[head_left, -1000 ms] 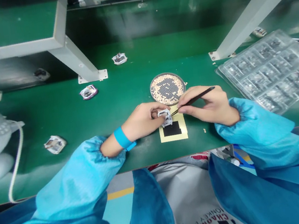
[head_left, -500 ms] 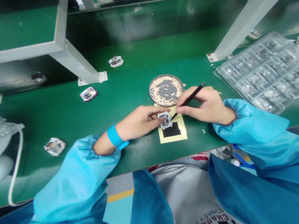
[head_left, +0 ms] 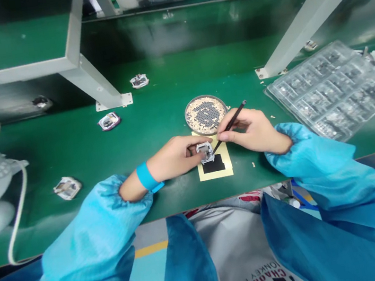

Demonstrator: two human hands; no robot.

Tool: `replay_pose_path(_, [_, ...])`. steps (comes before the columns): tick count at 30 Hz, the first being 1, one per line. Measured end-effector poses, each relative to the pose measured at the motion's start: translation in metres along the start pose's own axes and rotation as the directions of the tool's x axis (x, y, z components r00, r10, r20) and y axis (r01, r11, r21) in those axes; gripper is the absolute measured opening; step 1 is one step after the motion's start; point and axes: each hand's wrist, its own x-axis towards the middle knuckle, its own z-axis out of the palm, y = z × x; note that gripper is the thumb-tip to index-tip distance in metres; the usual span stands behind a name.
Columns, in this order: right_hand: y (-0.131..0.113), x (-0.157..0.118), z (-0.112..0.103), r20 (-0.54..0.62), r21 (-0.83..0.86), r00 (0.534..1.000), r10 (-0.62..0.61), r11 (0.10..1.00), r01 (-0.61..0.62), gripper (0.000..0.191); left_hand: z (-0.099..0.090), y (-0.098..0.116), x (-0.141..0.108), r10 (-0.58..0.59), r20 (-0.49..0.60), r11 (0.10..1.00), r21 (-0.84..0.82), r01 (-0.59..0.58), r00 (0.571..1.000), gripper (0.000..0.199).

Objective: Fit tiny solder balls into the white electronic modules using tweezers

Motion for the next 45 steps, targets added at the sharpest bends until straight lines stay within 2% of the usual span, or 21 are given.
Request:
replay_pose_path(3, [-0.001,0.0,-0.001,-0.022,-0.042,0.999,-0.043,0.998,0.042,0.023,0.001,0.0,0.0,-0.007,-0.006,1.0,-0.004,0.007,1.0,0.045])
replay_pose_path(7, [0.0,-0.001,0.0,0.028,-0.068,0.999,-0.043,0.997,0.045,0.025,0.002,0.0,0.0,-0.014,-0.006,1.0,0.003,0.014,1.0,0.046])
replay_pose_path(10, [0.0,0.0,0.0,0.052,0.037,0.996,0.067,0.997,-0.069,0.025,0.003,0.0,0.001,-0.018,-0.019,1.0,-0.004,0.017,1.0,0.044])
replay_pose_path(13, [0.0,0.003,-0.006,0.184,0.197,0.967,0.179,0.957,-0.214,0.026,0.005,0.0,0.002,-0.042,-0.034,0.999,-0.001,0.042,0.999,0.043])
replay_pose_path(15, [0.002,0.007,-0.012,0.299,0.275,0.934,0.198,0.919,-0.283,0.027,0.006,0.0,0.002,-0.049,-0.037,0.999,0.004,0.049,0.998,0.044])
replay_pose_path(18, [0.007,0.011,-0.019,0.416,0.29,0.883,0.218,0.888,-0.357,0.028,0.005,0.0,0.003,-0.052,-0.048,0.998,0.016,0.053,0.997,0.042])
replay_pose_path(20, [0.008,0.011,-0.02,0.439,0.285,0.869,0.23,0.882,-0.377,0.03,0.005,0.001,0.002,-0.051,-0.051,0.998,0.024,0.053,0.997,0.04])
replay_pose_path(22, [0.005,0.006,-0.019,0.422,0.297,0.882,0.21,0.887,-0.353,0.034,0.004,0.0,0.0,-0.049,-0.054,0.998,0.035,0.051,0.997,0.041])
replay_pose_path(25, [-0.006,-0.009,-0.024,0.366,0.342,0.911,0.188,0.884,-0.32,0.049,0.003,-0.001,-0.001,-0.06,-0.077,0.997,0.042,0.063,0.995,0.049])
replay_pose_path(27, [-0.016,-0.022,-0.042,0.271,0.335,0.934,0.233,0.887,-0.319,0.052,0.002,-0.002,0.0,-0.061,-0.094,0.998,-0.002,0.061,0.994,0.05])
replay_pose_path(28, [-0.021,-0.029,-0.057,0.186,0.287,0.945,0.269,0.905,-0.314,0.051,0.001,-0.002,0.001,-0.06,-0.1,0.998,-0.03,0.057,0.993,0.047])
replay_pose_path(30, [-0.027,-0.043,-0.099,-0.079,0.058,0.951,0.3,0.954,-0.296,0.047,0.0,0.001,0.002,-0.069,-0.109,0.995,-0.081,0.061,0.992,0.042])
replay_pose_path(31, [-0.027,-0.05,-0.125,-0.244,-0.156,0.933,0.266,0.938,-0.309,0.042,0.0,0.004,0.002,-0.083,-0.114,0.992,-0.106,0.071,0.99,0.04])
replay_pose_path(32, [-0.024,-0.056,-0.153,-0.401,-0.376,0.9,0.168,0.866,-0.329,0.034,0.0,0.007,0.002,-0.102,-0.119,0.987,-0.133,0.087,0.988,0.039])
replay_pose_path(33, [-0.019,-0.062,-0.18,-0.53,-0.526,0.845,0.067,0.756,-0.389,0.027,0.0,0.01,0.002,-0.125,-0.124,0.981,-0.16,0.105,0.984,0.04])
replay_pose_path(34, [-0.011,-0.066,-0.205,-0.624,-0.588,0.781,0.031,0.64,-0.495,0.02,0.0,0.012,0.002,-0.146,-0.127,0.975,-0.187,0.121,0.981,0.041])
replay_pose_path(35, [-0.001,-0.068,-0.227,-0.674,-0.592,0.735,0.076,0.54,-0.599,0.015,0.001,0.014,0.002,-0.161,-0.135,0.969,-0.212,0.13,0.978,0.042])
replay_pose_path(37, [0.022,-0.068,-0.26,-0.742,-0.564,0.657,0.133,0.406,-0.719,0.017,0.003,0.015,0.003,-0.173,-0.149,0.957,-0.257,0.131,0.973,0.044])
replay_pose_path(39, [0.041,-0.06,-0.277,-0.749,-0.57,0.646,0.147,0.354,-0.741,0.024,0.004,0.015,0.005,-0.179,-0.161,0.944,-0.308,0.123,0.971,0.046])
replay_pose_path(41, [0.054,-0.046,-0.285,-0.741,-0.575,0.649,0.175,0.333,-0.747,0.03,0.004,0.015,0.006,-0.183,-0.168,0.928,-0.353,0.114,0.969,0.047])
replay_pose_path(45, [0.062,-0.013,-0.293,-0.714,-0.543,0.605,0.353,0.266,-0.796,0.029,0.002,0.015,0.008,-0.182,-0.192,0.919,-0.382,0.098,0.964,0.048])
